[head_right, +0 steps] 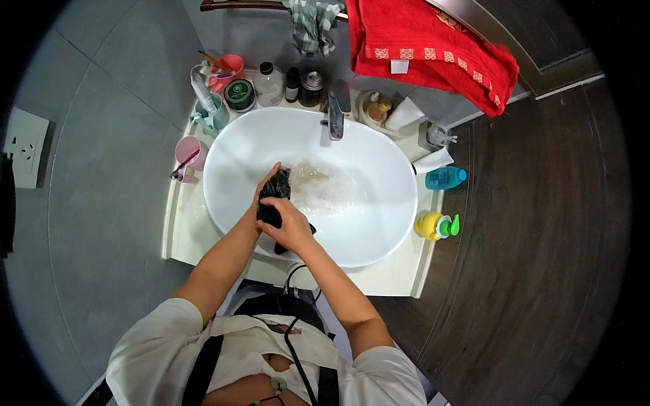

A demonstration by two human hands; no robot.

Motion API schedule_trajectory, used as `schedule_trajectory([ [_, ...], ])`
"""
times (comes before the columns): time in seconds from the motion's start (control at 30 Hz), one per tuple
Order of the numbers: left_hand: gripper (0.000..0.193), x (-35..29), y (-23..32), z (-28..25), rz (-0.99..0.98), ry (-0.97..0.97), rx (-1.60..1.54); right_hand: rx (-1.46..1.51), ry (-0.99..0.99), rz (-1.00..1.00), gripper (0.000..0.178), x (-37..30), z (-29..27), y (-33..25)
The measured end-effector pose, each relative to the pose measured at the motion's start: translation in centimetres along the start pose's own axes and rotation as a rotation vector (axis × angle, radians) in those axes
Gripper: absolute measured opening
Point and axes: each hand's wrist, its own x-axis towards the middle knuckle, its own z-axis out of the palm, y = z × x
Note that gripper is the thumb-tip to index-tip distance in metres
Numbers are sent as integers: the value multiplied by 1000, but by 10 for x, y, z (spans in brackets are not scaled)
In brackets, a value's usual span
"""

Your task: The person washes a black garment by hand in a sink filled with water, scrubbing different sections of the fabric and wringing it out repeatedly.

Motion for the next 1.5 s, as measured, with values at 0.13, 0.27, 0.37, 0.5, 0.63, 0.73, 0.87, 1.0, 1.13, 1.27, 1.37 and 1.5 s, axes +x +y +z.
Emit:
schedule_trajectory([
  [0.13, 28, 9, -6, -1, -216, 51, -173, -62, 240, 233, 22, 19, 8, 38],
  [0.27, 22, -3, -12, 21, -141, 298, -73, -228, 440, 429, 14, 37, 1, 57],
  [0.37, 25, -14, 8, 41, -207, 358, -117, -139, 478, 14, 17, 27, 17, 47],
  [0.5, 30, -32, 3, 47, -253, 291, -217, -162, 472, 32, 13, 23, 28, 35],
  [0.63, 20, -34, -29, 38, -229, 364, 265, -362, 331, 375, 30, 27, -11, 82],
  [0.73, 21, -27, -23, 8, -213, 378, 329, -369, 118, 471, 36, 13, -28, 99],
  [0.87, 40, -14, 22, -11, 94, 321, 293, 39, 219, 505, 32, 1, -52, 178],
  [1.0, 51, -10, 41, -23, 141, 419, 159, -145, 404, 409, 37, 2, -42, 182],
  [1.13, 52, -13, 23, -34, 11, 419, 192, -713, -78, 161, 39, 9, -22, 153],
  [1.27, 46, -13, 10, -46, -52, 436, 209, -755, 374, 517, 33, 14, -15, 163],
  [1.37, 41, -11, 8, -49, -57, 460, 195, -606, 175, 639, 30, 19, 10, 143],
  [1.5, 28, -15, 16, -33, -30, 382, 120, -506, -3, 231, 28, 9, 5, 135],
])
